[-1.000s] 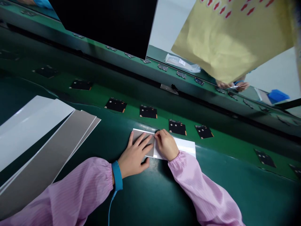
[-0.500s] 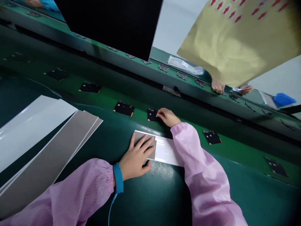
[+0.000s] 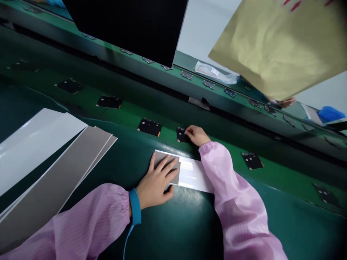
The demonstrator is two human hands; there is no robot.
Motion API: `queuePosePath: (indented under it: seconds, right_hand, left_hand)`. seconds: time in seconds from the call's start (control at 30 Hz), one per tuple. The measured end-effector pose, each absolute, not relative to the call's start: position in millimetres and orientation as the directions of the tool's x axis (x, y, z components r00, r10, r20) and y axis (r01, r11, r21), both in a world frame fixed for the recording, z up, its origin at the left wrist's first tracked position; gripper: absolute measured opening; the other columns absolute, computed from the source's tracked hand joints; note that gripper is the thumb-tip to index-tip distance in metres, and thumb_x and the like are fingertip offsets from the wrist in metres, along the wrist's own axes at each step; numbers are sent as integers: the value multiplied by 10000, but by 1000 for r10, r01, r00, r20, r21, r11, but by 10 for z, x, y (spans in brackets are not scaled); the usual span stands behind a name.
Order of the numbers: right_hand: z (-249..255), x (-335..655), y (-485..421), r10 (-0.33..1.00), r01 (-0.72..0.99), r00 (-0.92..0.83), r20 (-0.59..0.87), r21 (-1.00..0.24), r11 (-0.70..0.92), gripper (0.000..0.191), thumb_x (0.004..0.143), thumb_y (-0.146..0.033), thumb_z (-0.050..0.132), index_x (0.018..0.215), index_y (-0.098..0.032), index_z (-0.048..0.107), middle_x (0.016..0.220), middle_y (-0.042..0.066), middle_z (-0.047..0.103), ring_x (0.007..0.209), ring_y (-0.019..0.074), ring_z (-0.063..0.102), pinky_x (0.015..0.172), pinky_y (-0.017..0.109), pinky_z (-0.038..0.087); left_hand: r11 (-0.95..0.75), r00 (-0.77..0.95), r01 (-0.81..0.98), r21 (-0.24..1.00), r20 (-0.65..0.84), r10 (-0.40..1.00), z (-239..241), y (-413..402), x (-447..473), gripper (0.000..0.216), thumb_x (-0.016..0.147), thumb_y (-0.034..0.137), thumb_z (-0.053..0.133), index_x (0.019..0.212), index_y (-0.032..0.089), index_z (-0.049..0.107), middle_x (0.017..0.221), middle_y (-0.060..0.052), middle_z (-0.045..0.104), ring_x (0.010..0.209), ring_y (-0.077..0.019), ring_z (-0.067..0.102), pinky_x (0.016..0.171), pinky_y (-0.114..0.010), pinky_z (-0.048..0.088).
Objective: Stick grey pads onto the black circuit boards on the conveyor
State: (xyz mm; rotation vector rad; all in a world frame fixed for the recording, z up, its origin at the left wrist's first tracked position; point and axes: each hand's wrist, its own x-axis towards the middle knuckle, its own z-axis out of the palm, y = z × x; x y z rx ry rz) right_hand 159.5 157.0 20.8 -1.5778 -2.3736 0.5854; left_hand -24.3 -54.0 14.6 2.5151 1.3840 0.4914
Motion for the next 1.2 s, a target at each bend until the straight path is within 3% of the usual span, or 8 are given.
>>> queuePosePath:
  seconds: [0.17,0.33,0.47,0.57,0.67,0.8,1.07,1.2]
  right_hand:
    - [117,1706,1295,918,816,-338,209,-421,396,225,792,-148,484,960,-147,633,802,56,583,678,157,533,691,293,450]
    - [88,1827,1155,849,803,-487,207,-277,528,420,732,-29,399,1034,-141,667,928,113,557,874,215,534,820,354,454]
    - [240,1859,1086,880,776,-414,232,-415,475,443,703,-16,379,1011,-150,668,955,93,554,875,196,551,837,353,459]
    - [385,1785,801,895,752,-316,315,-492,438,340,755,-67,390,957,-151,651,909,79,559,760,171,554,741,324,470]
    - [409,1649,396,898,722,-368,239,-535,438,196,793,-125,435,847,-163,620,793,52,551,623,141,518,632,285,453]
    - [265,1536,72,913,727,-391,118,-568,386,139,782,-111,456,842,-164,570,775,48,551,621,143,529,600,273,445]
    - [201,1523,105,928,741,-364,77,-580,339,53,807,-165,496,795,-170,547,771,50,566,655,158,545,620,281,440]
    - [197,1501,89,923,755,-369,106,-544,365,101,820,-153,457,755,-179,529,752,52,574,673,168,553,646,289,439]
  left_hand:
    - [-526,494,775,351,184,850,155,-539,-239,463,831,307,446,1282,207,471,1487,-58,255,1366,-318,168,1091,-603,-45]
    - [-529,498,774,349,179,848,151,-539,-242,456,830,310,441,1272,204,476,1486,-57,257,1368,-308,162,1089,-603,-53]
    - [-532,496,771,349,194,846,143,-543,-243,453,827,302,437,1268,205,476,1486,-58,256,1365,-305,175,1089,-602,-48]
    - [-537,496,768,349,206,844,137,-546,-241,457,821,301,443,1267,205,475,1485,-61,258,1363,-307,181,1092,-598,-40]
    - [-535,493,769,350,208,845,135,-546,-235,456,819,306,452,1262,203,476,1478,-65,271,1363,-309,182,1096,-593,-33]
    - [-527,488,777,343,202,850,137,-545,-230,459,825,312,451,1272,203,466,1481,-65,263,1365,-310,176,1097,-593,-33]
    - [-530,490,779,335,204,848,152,-545,-232,449,832,318,441,1266,204,471,1483,-62,258,1361,-310,183,1090,-601,-41]
    - [-529,487,781,333,207,849,149,-546,-232,440,836,332,450,1253,198,484,1473,-66,278,1358,-318,184,1095,-596,-34]
